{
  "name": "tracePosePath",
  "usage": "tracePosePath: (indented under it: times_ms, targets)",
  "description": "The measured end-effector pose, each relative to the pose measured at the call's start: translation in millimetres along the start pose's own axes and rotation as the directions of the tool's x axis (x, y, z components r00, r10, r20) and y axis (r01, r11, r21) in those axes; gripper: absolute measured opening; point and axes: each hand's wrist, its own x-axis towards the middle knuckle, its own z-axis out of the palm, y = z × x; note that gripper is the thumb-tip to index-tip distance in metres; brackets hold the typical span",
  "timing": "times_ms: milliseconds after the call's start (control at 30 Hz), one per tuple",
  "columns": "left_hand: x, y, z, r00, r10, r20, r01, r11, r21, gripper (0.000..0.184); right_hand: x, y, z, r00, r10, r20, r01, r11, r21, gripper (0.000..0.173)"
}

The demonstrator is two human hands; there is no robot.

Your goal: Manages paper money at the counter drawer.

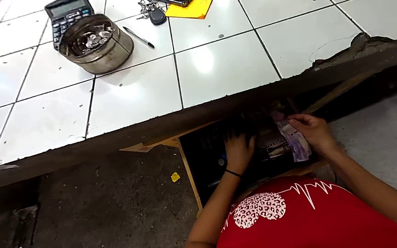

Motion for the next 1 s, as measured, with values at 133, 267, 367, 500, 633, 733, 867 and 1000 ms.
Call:
tracePosePath:
  times_ms: [133, 267, 367, 500, 633, 733, 867, 1000]
  targets:
    - [-3.6, 12.4, 7.4, 0.988, 0.110, 0.108, -0.119, 0.989, 0.083, 0.042, 25.8, -8.0, 52.0, 0.968, -0.217, 0.129, 0.243, 0.937, -0.251, 0.023]
    - [7.5, 15.7, 10.8, 0.975, 0.036, 0.218, -0.087, 0.970, 0.229, 0.056, 49.5, -17.0, 75.7, 0.941, -0.195, 0.276, 0.311, 0.817, -0.485, 0.030]
    - [13.4, 10.9, 17.1, 0.972, 0.128, 0.199, -0.173, 0.957, 0.231, 0.048, 46.1, -11.5, 51.3, 0.941, -0.144, 0.307, 0.280, 0.841, -0.463, 0.030]
    - [19.1, 4.6, 26.1, 0.955, 0.142, 0.262, -0.195, 0.963, 0.186, 0.045, 34.3, 22.9, 13.0, 0.974, -0.128, 0.186, 0.170, 0.958, -0.231, 0.026]
    - [9.6, 10.8, 6.3, 0.964, 0.099, 0.247, -0.074, 0.992, -0.107, 0.068, 10.7, 22.7, 5.6, 0.999, -0.018, 0.038, 0.019, 1.000, -0.015, 0.025]
    - [-10.6, 21.5, -5.4, 0.950, -0.035, 0.311, 0.223, 0.774, -0.592, 0.063, -10.7, 12.5, 31.9, 0.991, -0.062, 0.123, 0.051, 0.995, 0.087, 0.024]
    - [-31.3, 32.6, -4.7, 0.758, -0.269, 0.594, 0.563, -0.189, -0.804, 0.021, -23.6, 5.0, 70.5, 0.860, -0.303, 0.411, 0.367, 0.926, -0.085, 0.031]
    - [-40.2, 8.6, -11.4, 0.613, -0.428, 0.664, 0.485, -0.460, -0.744, 0.028, 2.4, 16.0, 60.1, 0.655, -0.453, 0.605, 0.752, 0.472, -0.460, 0.054]
